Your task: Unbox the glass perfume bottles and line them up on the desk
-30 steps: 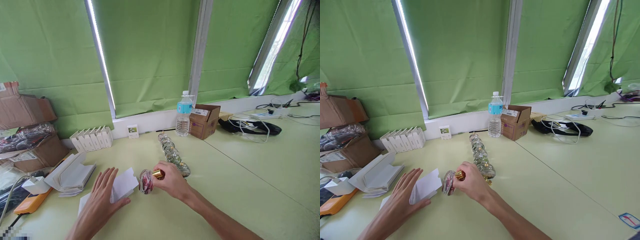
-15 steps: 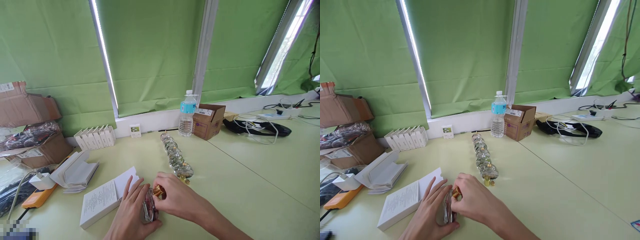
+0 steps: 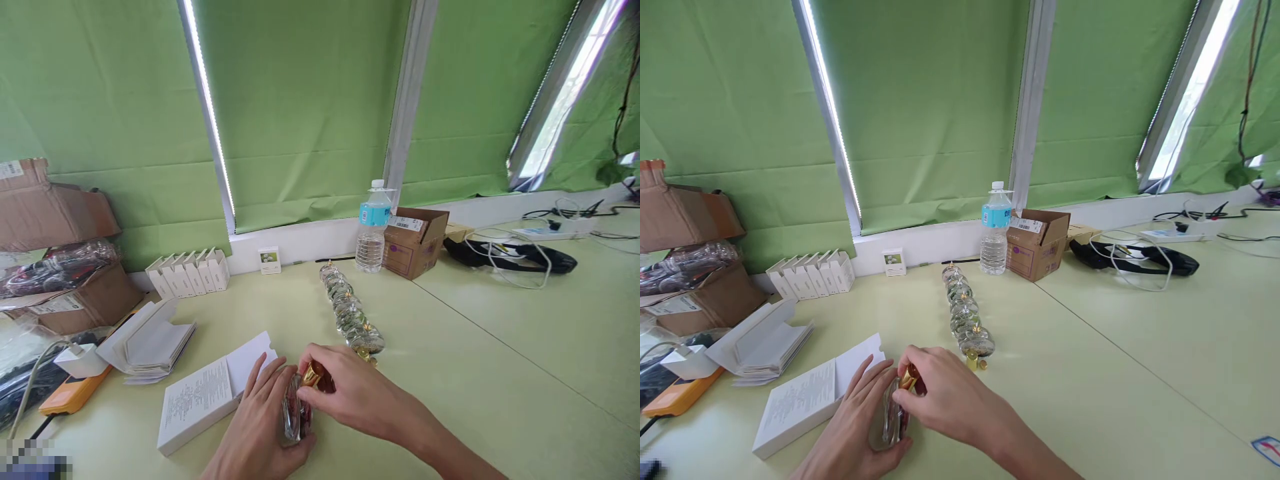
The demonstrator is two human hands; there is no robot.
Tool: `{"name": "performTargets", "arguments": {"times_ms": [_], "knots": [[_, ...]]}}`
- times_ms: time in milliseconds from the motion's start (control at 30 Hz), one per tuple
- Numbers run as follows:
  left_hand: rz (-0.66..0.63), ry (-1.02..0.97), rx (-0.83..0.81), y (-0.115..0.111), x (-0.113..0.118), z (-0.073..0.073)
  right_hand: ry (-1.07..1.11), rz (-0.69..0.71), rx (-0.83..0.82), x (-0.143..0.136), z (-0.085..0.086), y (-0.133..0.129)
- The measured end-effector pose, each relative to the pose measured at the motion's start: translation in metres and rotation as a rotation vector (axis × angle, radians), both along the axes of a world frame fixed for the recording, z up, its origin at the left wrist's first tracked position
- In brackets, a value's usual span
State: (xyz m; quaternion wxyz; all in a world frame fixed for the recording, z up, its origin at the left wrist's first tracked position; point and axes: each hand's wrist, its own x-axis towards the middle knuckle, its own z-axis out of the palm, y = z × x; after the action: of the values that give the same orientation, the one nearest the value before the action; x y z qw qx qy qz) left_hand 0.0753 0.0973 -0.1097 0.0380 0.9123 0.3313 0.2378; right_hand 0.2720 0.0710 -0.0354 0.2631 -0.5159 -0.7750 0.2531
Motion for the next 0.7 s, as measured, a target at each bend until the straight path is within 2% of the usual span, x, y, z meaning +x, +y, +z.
{"name": "performTargets", "arguments": {"times_ms": [200, 500, 600, 700], "knots": [[-0.001, 0.008, 0.032, -0.001, -0.003, 0.0, -0.004, 0.001, 0.05, -0.001, 0.002, 0.003], [0.014, 0.005, 0.029, 0.0, -0.005, 0.001, 0.117, -0.049, 0.046, 0.0, 0.006, 0.004], [0.026, -0.012, 0.052, 0.002, -0.008, -0.005, 0.076, -0.144, 0.085, 0.002, 0.001, 0.009], [0.036, -0.013, 0.058, 0.005, -0.012, -0.013, -0.093, -0.22, 0.114, 0.005, -0.012, 0.013]]}}
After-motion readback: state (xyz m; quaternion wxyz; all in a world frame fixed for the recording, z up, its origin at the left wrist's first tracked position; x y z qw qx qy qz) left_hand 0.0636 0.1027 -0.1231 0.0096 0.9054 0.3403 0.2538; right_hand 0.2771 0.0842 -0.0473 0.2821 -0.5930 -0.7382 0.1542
